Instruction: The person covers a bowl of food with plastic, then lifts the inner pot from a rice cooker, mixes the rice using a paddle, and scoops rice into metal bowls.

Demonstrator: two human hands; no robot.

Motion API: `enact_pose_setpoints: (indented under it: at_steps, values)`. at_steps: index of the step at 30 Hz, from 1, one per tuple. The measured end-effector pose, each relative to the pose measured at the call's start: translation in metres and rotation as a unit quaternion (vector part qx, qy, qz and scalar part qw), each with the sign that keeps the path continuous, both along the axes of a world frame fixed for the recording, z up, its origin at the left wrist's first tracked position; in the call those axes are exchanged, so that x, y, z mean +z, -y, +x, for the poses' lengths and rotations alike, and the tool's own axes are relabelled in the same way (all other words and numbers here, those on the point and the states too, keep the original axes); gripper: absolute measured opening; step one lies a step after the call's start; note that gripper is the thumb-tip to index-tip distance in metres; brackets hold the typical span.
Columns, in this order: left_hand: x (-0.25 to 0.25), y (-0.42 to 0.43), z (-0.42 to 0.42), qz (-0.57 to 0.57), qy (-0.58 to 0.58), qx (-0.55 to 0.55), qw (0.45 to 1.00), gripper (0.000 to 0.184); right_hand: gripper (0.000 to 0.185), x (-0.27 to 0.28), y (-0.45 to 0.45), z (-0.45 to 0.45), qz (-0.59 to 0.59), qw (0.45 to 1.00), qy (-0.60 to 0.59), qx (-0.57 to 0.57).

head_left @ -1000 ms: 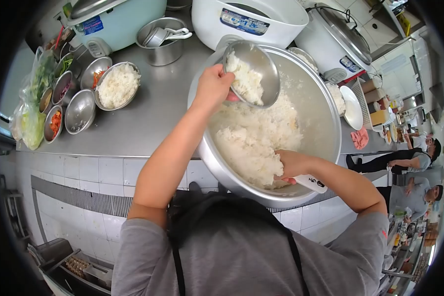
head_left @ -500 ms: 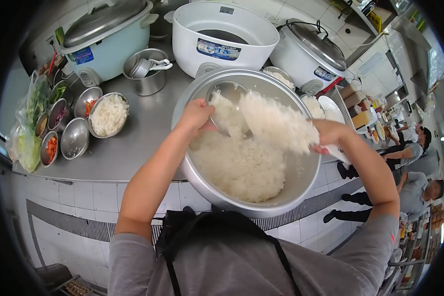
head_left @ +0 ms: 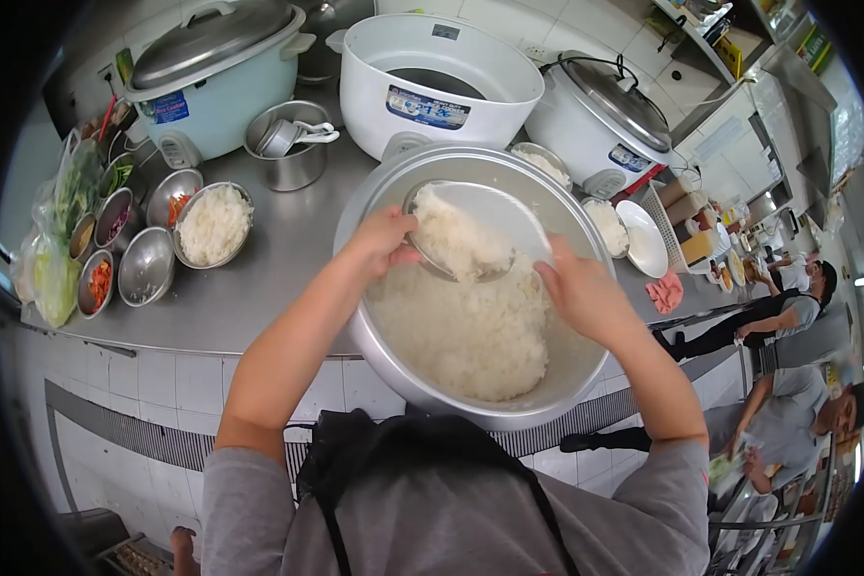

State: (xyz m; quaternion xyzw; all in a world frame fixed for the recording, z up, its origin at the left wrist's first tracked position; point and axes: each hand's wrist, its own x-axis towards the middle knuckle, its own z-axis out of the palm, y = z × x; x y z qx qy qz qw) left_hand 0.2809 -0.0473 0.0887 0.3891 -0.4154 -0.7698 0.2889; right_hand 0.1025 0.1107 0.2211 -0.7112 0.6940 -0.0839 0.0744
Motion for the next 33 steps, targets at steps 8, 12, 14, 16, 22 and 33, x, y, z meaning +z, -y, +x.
enact_pose_setpoints:
  at_steps: [8,12,14,16,22,33]
  values:
    - [0.026,-0.021,0.001,-0.033,-0.002,0.0,0.999,0.025,0.034,-0.039,0.02,-0.023,-0.044,0.995,-0.072,0.062]
    - [0.015,-0.009,0.003,-0.015,-0.035,0.046,0.998,0.026,0.032,-0.008,0.023,-0.028,-0.11,0.983,-0.135,-0.062]
    - [0.011,-0.011,0.003,-0.011,-0.057,0.054,0.997,0.026,0.033,-0.036,0.025,-0.05,-0.114,0.982,-0.141,-0.051]
    - [0.015,-0.009,0.002,-0.016,-0.072,0.059,0.996,0.027,0.029,-0.065,0.024,-0.039,-0.118,0.988,-0.067,-0.069]
    - [0.005,-0.009,0.002,-0.053,-0.041,0.043,0.997,0.023,0.018,-0.012,0.031,-0.001,-0.049,0.992,-0.087,-0.082]
    - [0.017,-0.012,0.001,-0.007,0.003,0.029,1.0,0.015,0.063,-0.016,0.026,-0.052,-0.198,0.909,-0.343,0.131]
